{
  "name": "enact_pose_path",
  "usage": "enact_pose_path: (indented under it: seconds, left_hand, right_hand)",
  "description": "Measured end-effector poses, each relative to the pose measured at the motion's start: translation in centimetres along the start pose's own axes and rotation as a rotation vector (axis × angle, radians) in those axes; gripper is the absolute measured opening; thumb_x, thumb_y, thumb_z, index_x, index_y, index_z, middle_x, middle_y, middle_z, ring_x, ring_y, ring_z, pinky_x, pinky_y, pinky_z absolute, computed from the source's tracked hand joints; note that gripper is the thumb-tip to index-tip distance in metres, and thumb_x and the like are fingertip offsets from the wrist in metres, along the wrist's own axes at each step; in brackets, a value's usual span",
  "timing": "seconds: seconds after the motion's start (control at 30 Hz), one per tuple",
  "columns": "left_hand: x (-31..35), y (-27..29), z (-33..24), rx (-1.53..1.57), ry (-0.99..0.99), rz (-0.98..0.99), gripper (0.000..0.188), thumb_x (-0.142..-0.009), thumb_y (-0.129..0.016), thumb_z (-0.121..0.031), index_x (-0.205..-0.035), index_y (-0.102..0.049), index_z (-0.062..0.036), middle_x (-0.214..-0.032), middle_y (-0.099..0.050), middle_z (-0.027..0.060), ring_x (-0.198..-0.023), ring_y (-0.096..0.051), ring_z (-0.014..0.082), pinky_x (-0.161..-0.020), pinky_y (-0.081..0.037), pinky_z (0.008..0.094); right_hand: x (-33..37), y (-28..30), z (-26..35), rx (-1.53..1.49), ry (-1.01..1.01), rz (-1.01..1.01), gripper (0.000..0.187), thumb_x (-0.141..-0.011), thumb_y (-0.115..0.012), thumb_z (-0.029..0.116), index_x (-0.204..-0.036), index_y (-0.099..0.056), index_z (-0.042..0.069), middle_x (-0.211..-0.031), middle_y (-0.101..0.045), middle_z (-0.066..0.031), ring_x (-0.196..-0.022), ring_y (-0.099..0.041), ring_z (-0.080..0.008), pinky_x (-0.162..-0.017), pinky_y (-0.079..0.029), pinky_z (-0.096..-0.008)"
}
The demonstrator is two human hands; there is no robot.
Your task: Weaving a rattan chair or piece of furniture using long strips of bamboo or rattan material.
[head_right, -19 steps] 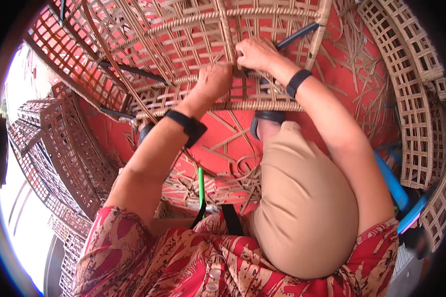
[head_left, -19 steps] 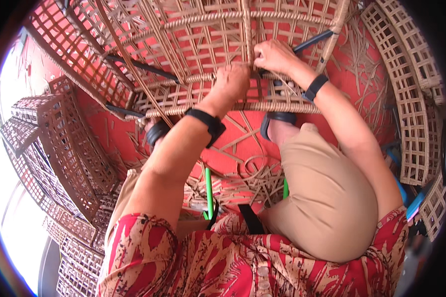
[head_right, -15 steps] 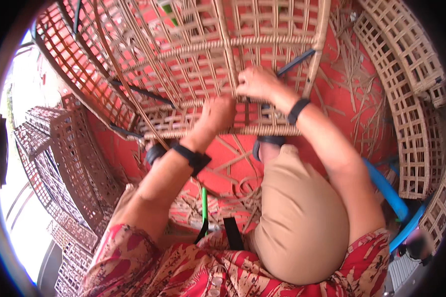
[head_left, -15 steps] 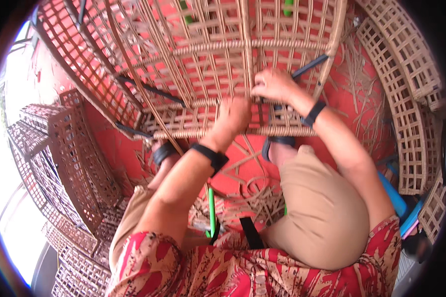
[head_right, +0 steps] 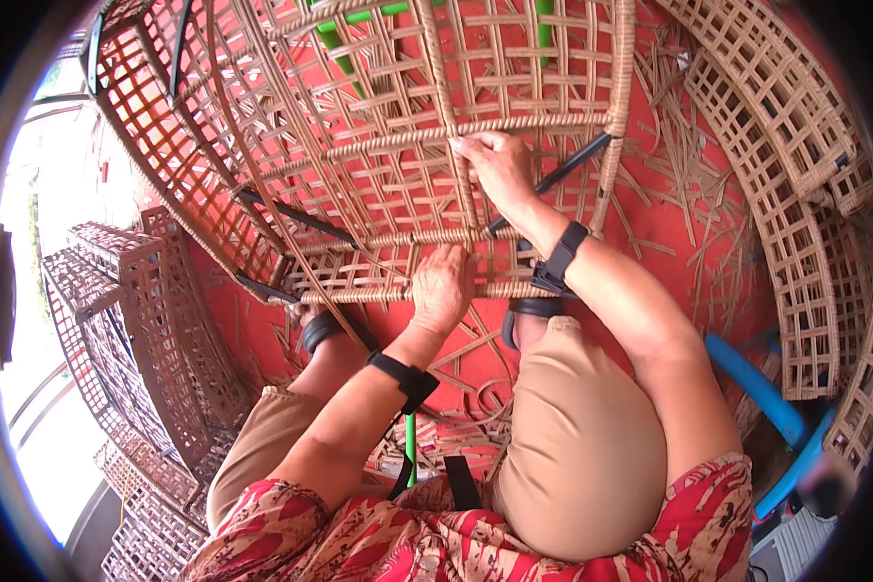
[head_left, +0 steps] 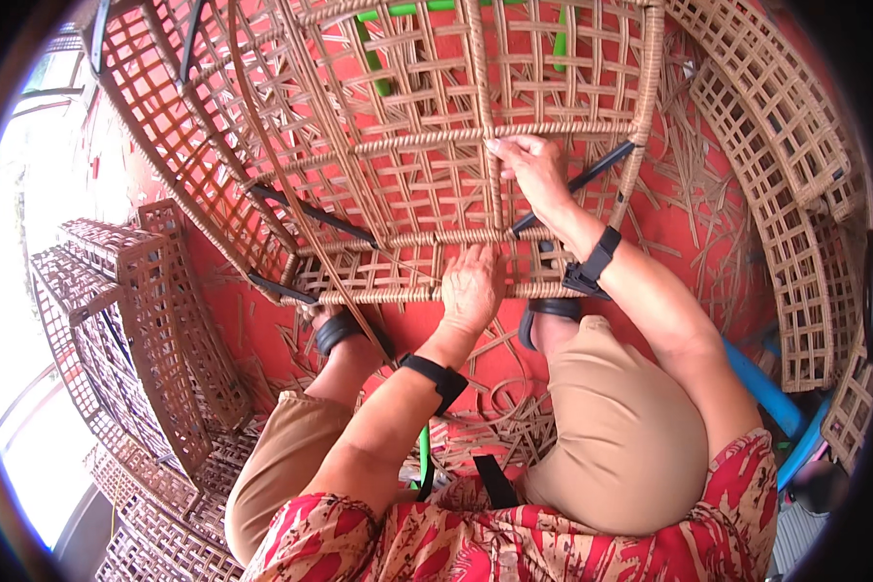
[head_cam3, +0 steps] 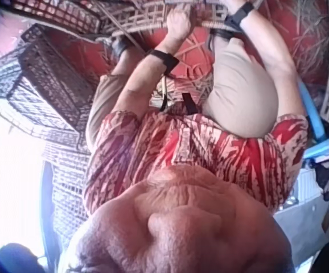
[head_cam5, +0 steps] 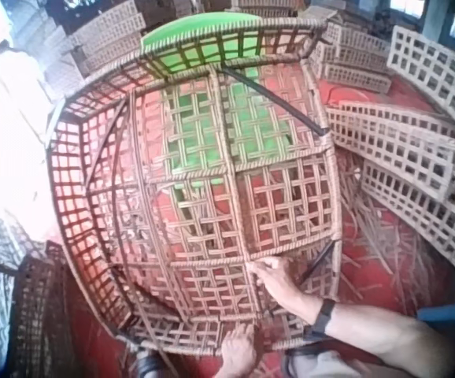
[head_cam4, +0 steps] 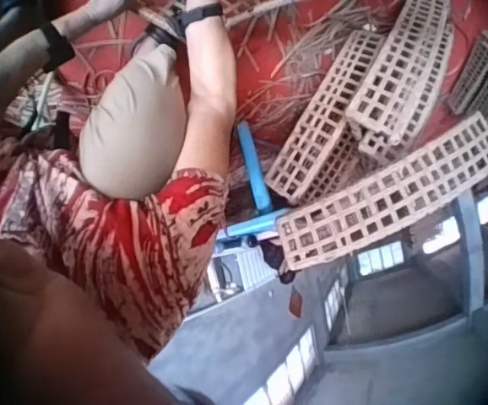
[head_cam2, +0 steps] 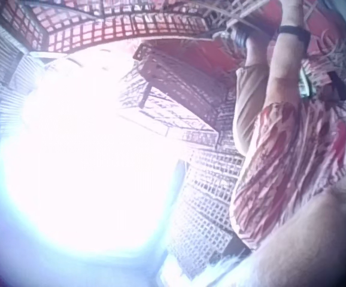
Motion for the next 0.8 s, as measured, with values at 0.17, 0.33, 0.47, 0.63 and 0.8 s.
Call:
enact_pose_path:
  seconds: [0.17,0.33,0.47,0.63,0.8]
  left_hand:
    - [0.0,-0.4,0.3,0.022,0.014,0.067,0.020,-0.088,-0.058,-0.024,-0.083,-0.055,-0.0052,-0.081,-0.058,0.0137,-0.078,-0.059,0.0346,-0.073,-0.046,0.0454]
    - [0.3,-0.6,0.4,0.034,0.013,0.055,0.019,-0.088,-0.058,-0.024,-0.083,-0.056,-0.0052,-0.082,-0.059,0.0136,-0.078,-0.060,0.0337,-0.074,-0.046,0.0448]
    - [0.5,-0.4,0.5,0.040,0.000,0.031,0.021,-0.088,-0.058,-0.024,-0.081,-0.055,-0.0045,-0.080,-0.059,0.0145,-0.077,-0.059,0.0344,-0.072,-0.046,0.0443]
    - [0.4,-0.8,0.4,0.041,-0.006,0.004,0.023,-0.088,-0.059,-0.025,-0.077,-0.054,-0.0042,-0.078,-0.058,0.0150,-0.075,-0.059,0.0352,-0.069,-0.047,0.0447]
    - [0.2,-0.7,0.3,0.038,-0.012,0.019,0.023,-0.087,-0.060,-0.024,-0.077,-0.054,-0.0043,-0.077,-0.058,0.0147,-0.074,-0.059,0.0350,-0.069,-0.047,0.0447]
  right_hand:
    - [0.9,0.8,-1.0,0.188,0.066,0.020,0.027,-0.084,-0.069,0.020,-0.100,-0.067,-0.002,-0.073,-0.067,-0.0047,-0.061,-0.058,-0.0093,-0.059,-0.049,-0.0251]
    - [1.7,1.0,-2.8,0.333,0.201,0.069,0.026,-0.083,-0.069,0.021,-0.092,-0.065,-0.003,-0.072,-0.066,-0.0155,-0.064,-0.063,-0.0208,-0.061,-0.047,-0.0350]
    - [3.2,1.5,-2.4,0.642,0.145,0.268,0.022,-0.078,-0.070,0.019,-0.079,-0.060,0.000,-0.067,-0.061,-0.0179,-0.066,-0.064,-0.0317,-0.062,-0.047,-0.0404]
    - [3.4,1.5,-4.1,0.932,0.065,0.382,0.016,-0.072,-0.069,0.011,-0.072,-0.058,-0.001,-0.069,-0.062,-0.0186,-0.072,-0.065,-0.0348,-0.064,-0.049,-0.0445]
    - [2.4,1.8,-4.7,0.599,-0.079,0.402,0.018,-0.072,-0.072,0.013,-0.065,-0.061,0.001,-0.054,-0.061,-0.0112,-0.051,-0.065,-0.0188,-0.053,-0.050,-0.0346]
Point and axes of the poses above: each hand's wrist, its own x-axis away from the middle knuckle, its own y-axis out of the back of the hand, z = x × y, the point moved 1 cm from there along -x, towards the middle knuckle
